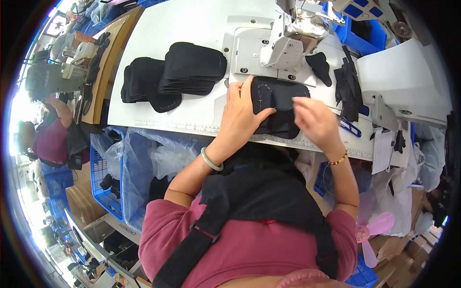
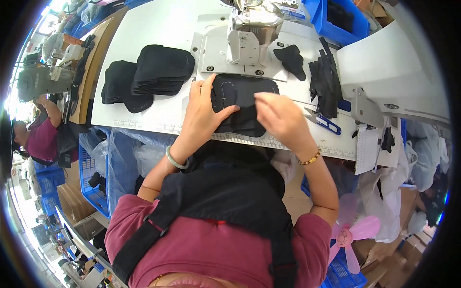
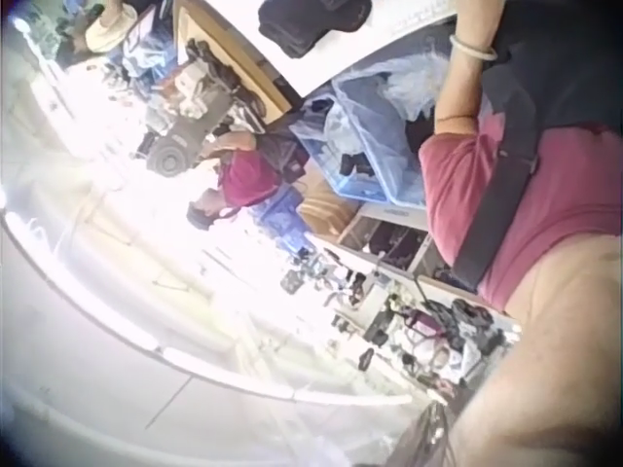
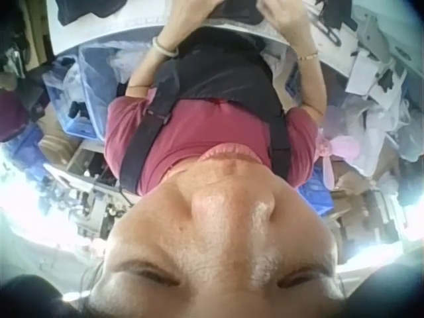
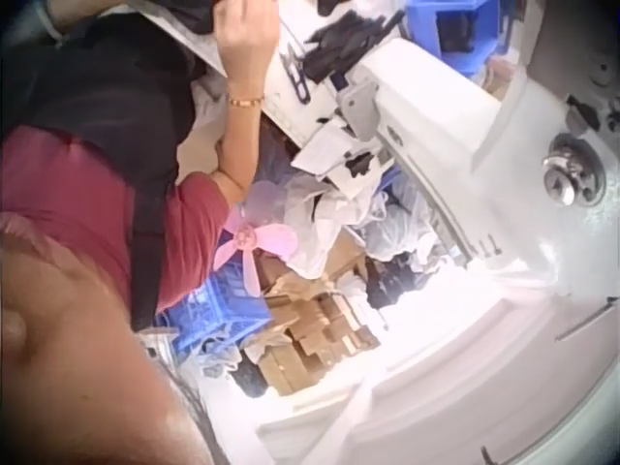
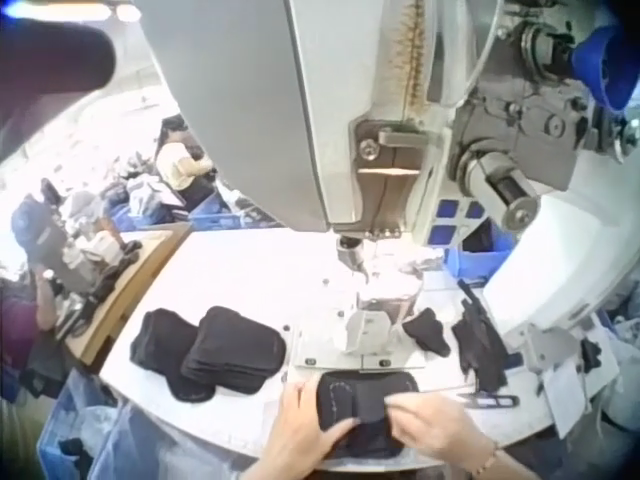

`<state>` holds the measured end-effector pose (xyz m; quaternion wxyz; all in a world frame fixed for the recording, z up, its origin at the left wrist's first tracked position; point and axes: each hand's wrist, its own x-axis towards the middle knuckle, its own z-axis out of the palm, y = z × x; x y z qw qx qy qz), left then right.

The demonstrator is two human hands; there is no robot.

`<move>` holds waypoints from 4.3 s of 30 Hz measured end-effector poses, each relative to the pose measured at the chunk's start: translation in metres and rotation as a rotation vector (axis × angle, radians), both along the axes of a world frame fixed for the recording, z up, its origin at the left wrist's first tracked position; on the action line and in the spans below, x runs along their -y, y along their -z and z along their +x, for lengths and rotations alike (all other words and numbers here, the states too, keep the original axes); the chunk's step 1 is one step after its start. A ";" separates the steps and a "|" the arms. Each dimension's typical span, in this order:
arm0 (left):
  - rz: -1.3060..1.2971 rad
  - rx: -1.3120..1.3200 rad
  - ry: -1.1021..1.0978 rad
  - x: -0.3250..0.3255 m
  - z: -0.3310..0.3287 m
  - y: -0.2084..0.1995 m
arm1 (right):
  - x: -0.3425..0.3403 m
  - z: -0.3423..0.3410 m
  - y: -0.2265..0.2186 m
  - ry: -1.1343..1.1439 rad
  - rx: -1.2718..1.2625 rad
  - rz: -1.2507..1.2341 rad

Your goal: Sewing together black fabric shoe components using an industrial sewing machine.

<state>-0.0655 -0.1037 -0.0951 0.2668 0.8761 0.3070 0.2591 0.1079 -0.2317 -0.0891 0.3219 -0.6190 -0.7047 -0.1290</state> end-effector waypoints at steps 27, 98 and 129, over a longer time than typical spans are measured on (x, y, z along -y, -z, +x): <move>-0.822 0.378 0.318 -0.010 0.020 -0.021 | -0.018 -0.012 0.001 -0.018 -0.195 0.201; -1.419 0.374 0.453 -0.130 0.083 -0.115 | -0.073 0.001 -0.080 0.413 0.368 0.251; -1.035 1.064 0.098 -0.041 0.084 -0.085 | -0.074 0.042 -0.051 0.299 -0.112 0.723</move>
